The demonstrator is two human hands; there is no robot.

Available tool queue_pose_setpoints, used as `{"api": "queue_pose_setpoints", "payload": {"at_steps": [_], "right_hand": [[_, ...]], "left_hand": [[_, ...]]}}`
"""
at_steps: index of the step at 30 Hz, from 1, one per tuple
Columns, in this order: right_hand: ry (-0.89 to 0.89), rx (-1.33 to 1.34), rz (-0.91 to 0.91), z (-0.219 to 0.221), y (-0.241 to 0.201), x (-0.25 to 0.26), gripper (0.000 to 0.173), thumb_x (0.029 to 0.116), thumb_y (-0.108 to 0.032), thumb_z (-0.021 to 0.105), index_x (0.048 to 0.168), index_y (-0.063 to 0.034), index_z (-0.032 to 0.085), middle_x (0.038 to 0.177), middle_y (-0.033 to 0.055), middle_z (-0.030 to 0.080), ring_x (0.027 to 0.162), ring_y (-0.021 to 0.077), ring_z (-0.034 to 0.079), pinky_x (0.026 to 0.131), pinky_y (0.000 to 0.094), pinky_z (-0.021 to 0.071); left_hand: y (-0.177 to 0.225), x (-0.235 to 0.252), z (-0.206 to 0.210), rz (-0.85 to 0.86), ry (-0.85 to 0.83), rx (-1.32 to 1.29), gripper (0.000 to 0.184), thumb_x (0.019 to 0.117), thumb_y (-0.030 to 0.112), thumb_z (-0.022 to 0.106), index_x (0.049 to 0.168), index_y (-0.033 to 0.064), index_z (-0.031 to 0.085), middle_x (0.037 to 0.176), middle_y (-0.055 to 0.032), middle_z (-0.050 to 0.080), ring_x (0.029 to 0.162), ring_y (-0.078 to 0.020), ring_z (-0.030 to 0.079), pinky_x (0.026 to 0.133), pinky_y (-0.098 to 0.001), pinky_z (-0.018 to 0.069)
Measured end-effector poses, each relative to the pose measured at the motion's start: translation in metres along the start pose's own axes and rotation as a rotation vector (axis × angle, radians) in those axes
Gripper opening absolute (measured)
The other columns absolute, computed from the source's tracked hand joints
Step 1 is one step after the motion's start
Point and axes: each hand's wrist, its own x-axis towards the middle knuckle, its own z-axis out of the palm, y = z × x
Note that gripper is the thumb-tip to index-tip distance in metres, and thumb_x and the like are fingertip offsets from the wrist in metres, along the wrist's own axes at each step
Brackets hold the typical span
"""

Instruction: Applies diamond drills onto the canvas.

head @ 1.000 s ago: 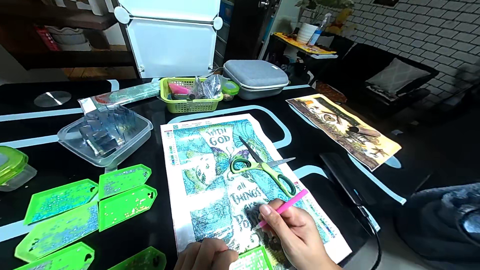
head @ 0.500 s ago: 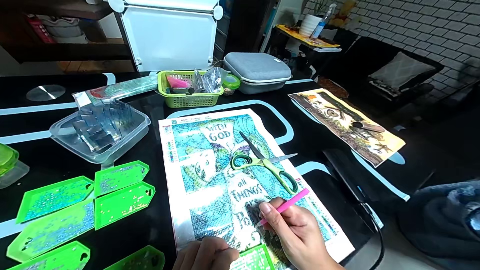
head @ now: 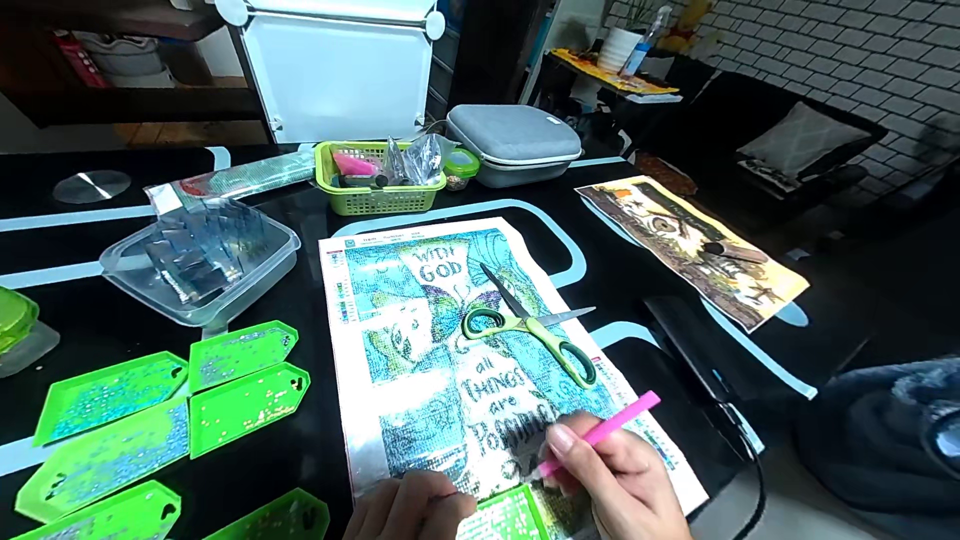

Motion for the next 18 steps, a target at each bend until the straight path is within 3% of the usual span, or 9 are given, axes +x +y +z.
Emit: {"api": "queue_pose_setpoints", "payload": {"at_steps": [5, 18], "right_hand": [[-0.085, -0.104, -0.030, 0.002, -0.007, -0.019, 0.026, 0.1087, -0.020, 0.054, 0.090, -0.0030, 0.062, 0.075, 0.0023, 0.066, 0.069, -0.0011, 0.063, 0.064, 0.0156, 0.0533], [-0.103, -0.149, -0.109, 0.002, -0.004, -0.022, 0.028, 0.1083, -0.020, 0.055, 0.088, -0.0018, 0.062, 0.073, 0.0052, 0.063, 0.070, 0.0029, 0.063, 0.066, 0.0172, 0.0531]], "left_hand": [[0.000, 0.000, -0.001, -0.002, -0.012, -0.008, 0.044, 0.0828, 0.039, 0.082, 0.115, 0.0090, 0.076, 0.116, -0.0152, 0.071, 0.102, -0.0333, 0.066, 0.089, -0.0467, 0.0522], [-0.001, 0.000, 0.001, 0.010, 0.001, -0.002, 0.045, 0.0828, 0.040, 0.082, 0.115, 0.0090, 0.076, 0.115, -0.0151, 0.070, 0.102, -0.0331, 0.065, 0.090, -0.0459, 0.0510]]}}
